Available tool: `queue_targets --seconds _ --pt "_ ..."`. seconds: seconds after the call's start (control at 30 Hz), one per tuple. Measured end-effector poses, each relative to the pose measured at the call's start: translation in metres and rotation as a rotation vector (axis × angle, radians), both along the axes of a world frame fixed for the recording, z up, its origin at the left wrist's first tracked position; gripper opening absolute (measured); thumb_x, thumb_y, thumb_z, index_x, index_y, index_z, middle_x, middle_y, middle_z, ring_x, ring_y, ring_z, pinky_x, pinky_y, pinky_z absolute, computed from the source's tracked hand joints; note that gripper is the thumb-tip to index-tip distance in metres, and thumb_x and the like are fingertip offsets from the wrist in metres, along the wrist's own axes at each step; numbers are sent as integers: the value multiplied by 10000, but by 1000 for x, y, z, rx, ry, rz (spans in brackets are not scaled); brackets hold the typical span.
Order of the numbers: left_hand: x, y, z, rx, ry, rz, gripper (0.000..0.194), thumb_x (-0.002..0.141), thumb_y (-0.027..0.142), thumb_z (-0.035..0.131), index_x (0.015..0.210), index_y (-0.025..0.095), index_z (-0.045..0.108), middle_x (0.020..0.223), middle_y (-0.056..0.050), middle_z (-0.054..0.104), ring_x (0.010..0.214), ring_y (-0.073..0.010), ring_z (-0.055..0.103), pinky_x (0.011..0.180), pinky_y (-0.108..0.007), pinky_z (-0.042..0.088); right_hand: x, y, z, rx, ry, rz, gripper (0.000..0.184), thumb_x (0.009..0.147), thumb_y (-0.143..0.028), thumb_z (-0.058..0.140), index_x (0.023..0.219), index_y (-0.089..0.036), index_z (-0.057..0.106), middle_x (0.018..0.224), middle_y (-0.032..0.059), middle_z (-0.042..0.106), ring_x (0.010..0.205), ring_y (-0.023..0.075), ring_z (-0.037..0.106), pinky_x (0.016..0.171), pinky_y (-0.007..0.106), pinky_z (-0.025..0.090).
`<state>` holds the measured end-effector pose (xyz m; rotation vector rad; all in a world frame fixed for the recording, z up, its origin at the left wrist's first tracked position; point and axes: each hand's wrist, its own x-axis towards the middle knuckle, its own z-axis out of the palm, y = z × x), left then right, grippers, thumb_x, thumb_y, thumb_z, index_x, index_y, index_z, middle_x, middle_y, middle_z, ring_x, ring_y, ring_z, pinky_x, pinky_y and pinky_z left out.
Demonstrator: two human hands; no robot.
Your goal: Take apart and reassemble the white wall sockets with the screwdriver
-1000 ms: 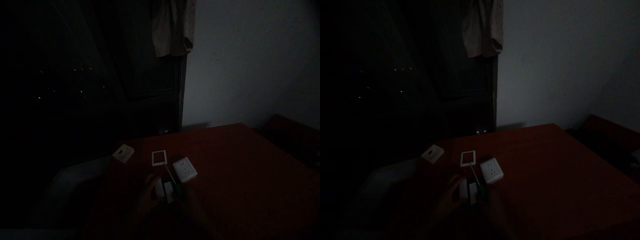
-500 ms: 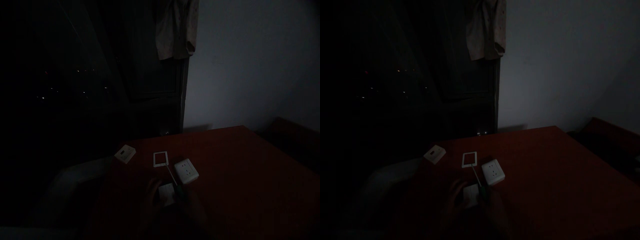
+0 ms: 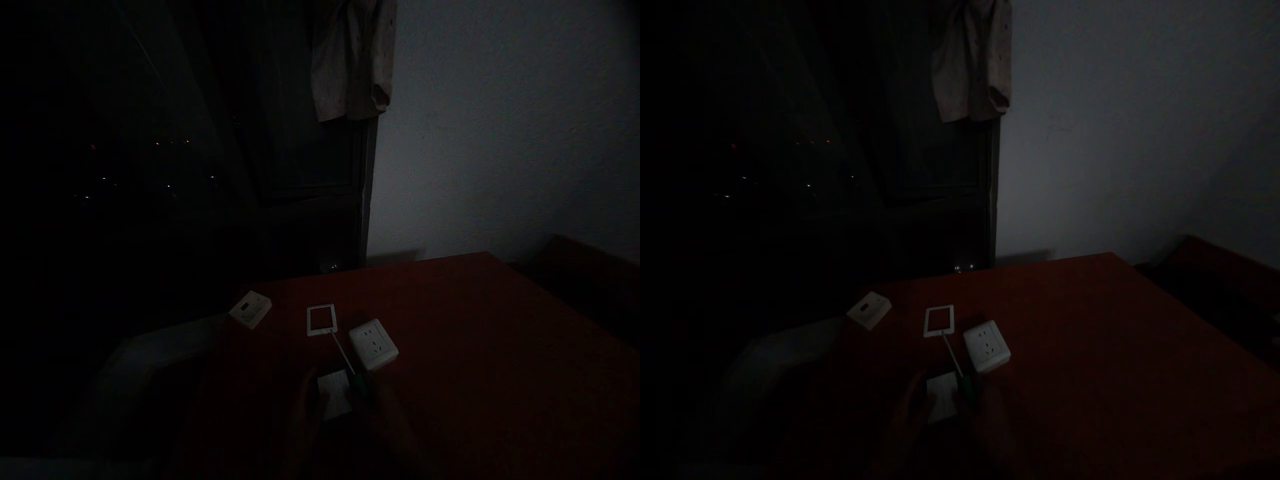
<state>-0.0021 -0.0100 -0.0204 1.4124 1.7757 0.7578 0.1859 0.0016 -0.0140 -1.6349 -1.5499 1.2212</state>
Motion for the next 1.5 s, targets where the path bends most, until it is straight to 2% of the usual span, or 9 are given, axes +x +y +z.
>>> queue_targets --seconds 0.4,0.6,0.83,1.03,1.17,1.23,1.3,1.37,1.5 --pt "8 -9 1 -4 -100 25 564 839 381 469 1356 157 432 1443 -103 457 1341 -236 404 1121 -394 320 -5 1 -2 -49 -60 -10 396 811 -429 547 1059 -137 648 1021 99 699 923 239 638 765 288 477" --pt "6 -6 3 48 53 -11 563 852 401 426 1345 130 460 1435 -114 463 1336 -247 405 1126 -411 296 -4 1 -1 -61 -64 -6 394 821 -438 530 1047 -138 649 1022 103 705 926 251 644 751 286 481" --pt "-1 3 10 -26 261 -60 571 846 420 410 1344 150 476 1389 -98 520 1289 -248 462 1093 -410 335 -2 5 3 -6 -29 18 368 822 -422 520 996 -136 673 967 83 722 873 223 651 731 262 477" --pt "-11 10 19 -22 311 -131 548 863 421 412 1339 158 476 1355 -111 551 1241 -246 513 1050 -395 391 1 -1 13 -50 -42 22 394 839 -440 503 1045 -151 673 992 78 721 902 227 655 734 258 477" --pt "-22 37 25 113 373 -156 495 873 411 459 1324 208 479 1353 -100 538 1266 -263 485 1049 -424 390 9 -12 11 2 -97 -18 429 852 -457 489 1135 -175 645 1085 101 700 984 252 636 823 293 462" --pt "-25 62 27 227 431 -166 485 852 353 520 1316 220 476 1398 -98 474 1313 -282 423 1071 -455 360 14 -17 6 16 -85 0 437 862 -469 475 1155 -188 636 1102 100 695 987 252 636 840 300 458" --pt "-25 91 28 324 454 -272 530 829 258 553 1342 193 435 1452 -118 390 1346 -280 372 1094 -454 330 17 -20 1 12 -83 7 455 864 -505 464 1141 -191 645 1090 99 699 978 254 637 845 302 456" --pt "-25 118 29 342 447 -346 620 774 207 623 1359 196 417 1470 -113 365 1360 -261 351 1106 -409 320 19 -22 -5 3 -93 -13 490 856 -545 464 1127 -183 654 1083 105 702 978 259 634 848 301 455" --pt "-28 153 33 345 442 -471 721 650 242 777 1309 191 491 1418 -131 452 1330 -313 382 1106 -455 299 19 -23 -13 -42 -92 -59 555 850 -568 459 1192 -163 623 1163 117 671 1038 275 610 884 317 448"
